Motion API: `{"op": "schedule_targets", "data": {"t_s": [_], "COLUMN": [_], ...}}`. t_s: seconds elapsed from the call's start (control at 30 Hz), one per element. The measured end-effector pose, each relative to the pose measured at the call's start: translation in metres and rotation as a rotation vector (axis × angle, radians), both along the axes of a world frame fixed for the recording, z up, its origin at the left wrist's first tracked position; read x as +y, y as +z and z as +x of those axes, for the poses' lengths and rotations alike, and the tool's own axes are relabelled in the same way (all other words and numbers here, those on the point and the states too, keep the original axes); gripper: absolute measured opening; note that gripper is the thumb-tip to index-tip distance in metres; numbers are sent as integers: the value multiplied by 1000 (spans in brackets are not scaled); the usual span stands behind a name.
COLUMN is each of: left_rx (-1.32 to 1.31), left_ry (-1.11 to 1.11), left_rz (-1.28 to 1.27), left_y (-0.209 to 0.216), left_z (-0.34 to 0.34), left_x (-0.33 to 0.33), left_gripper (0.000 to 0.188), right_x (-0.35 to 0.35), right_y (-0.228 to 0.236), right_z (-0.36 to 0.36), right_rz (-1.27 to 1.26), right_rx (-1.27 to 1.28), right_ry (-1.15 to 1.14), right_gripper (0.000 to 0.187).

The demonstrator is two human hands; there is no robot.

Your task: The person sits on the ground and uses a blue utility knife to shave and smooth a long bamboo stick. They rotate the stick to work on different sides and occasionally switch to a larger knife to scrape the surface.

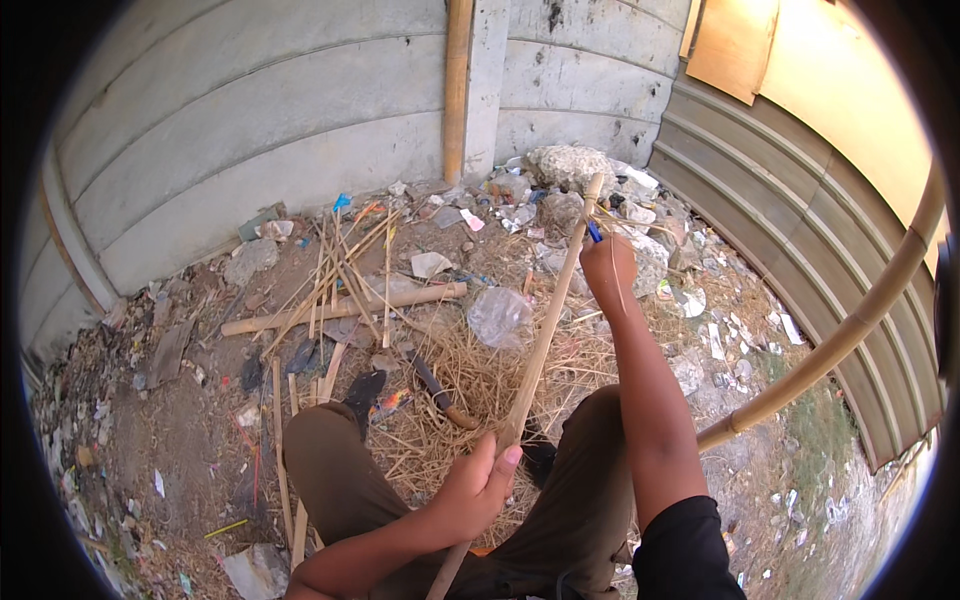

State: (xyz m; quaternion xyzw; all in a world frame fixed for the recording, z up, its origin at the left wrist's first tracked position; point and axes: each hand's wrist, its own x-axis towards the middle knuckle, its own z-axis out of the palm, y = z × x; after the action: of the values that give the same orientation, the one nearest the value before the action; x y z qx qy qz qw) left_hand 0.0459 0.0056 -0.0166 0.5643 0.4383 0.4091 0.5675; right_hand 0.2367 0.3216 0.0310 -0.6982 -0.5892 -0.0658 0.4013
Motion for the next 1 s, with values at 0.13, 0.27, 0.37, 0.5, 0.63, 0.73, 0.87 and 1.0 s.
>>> {"op": "schedule_targets", "data": {"t_s": [0.13, 0.27, 0.37, 0.5, 0.63, 0.73, 0.87, 1.0], "left_rx": [77, 110, 169, 232, 176, 65, 42, -68], "left_ry": [-17, -26, -34, 47, 50, 16, 166, 368], "left_rz": [-27, -28, -3, 38, 6, -135, -177, -177], "left_y": [5, 2, -11, 0, -10, -9, -6, 17], "left_z": [1, 3, 5, 9, 9, 0, -29, -69], "left_x": [2, -1, -5, 2, 4, 10, 30, 57], "left_gripper": [29, 31, 34, 34, 35, 34, 34, 21], "right_x": [3, 6, 5, 5, 13, 18, -3, -23], "right_y": [-8, -33, -35, -40, -51, -62, -54, -67], "right_z": [20, 26, 27, 39, 29, 39, 34, 9], "right_rz": [-78, -108, -134, -330, -253, -508, -1216, -1372], "right_rx": [-2, 33, 71, 62, 52, 295, 782, 347], "right_ry": [22, 57, 33, 82, -5, 295, 930, 781], "right_gripper": [26, 25, 25, 23, 20, 15, 30, 20]}}
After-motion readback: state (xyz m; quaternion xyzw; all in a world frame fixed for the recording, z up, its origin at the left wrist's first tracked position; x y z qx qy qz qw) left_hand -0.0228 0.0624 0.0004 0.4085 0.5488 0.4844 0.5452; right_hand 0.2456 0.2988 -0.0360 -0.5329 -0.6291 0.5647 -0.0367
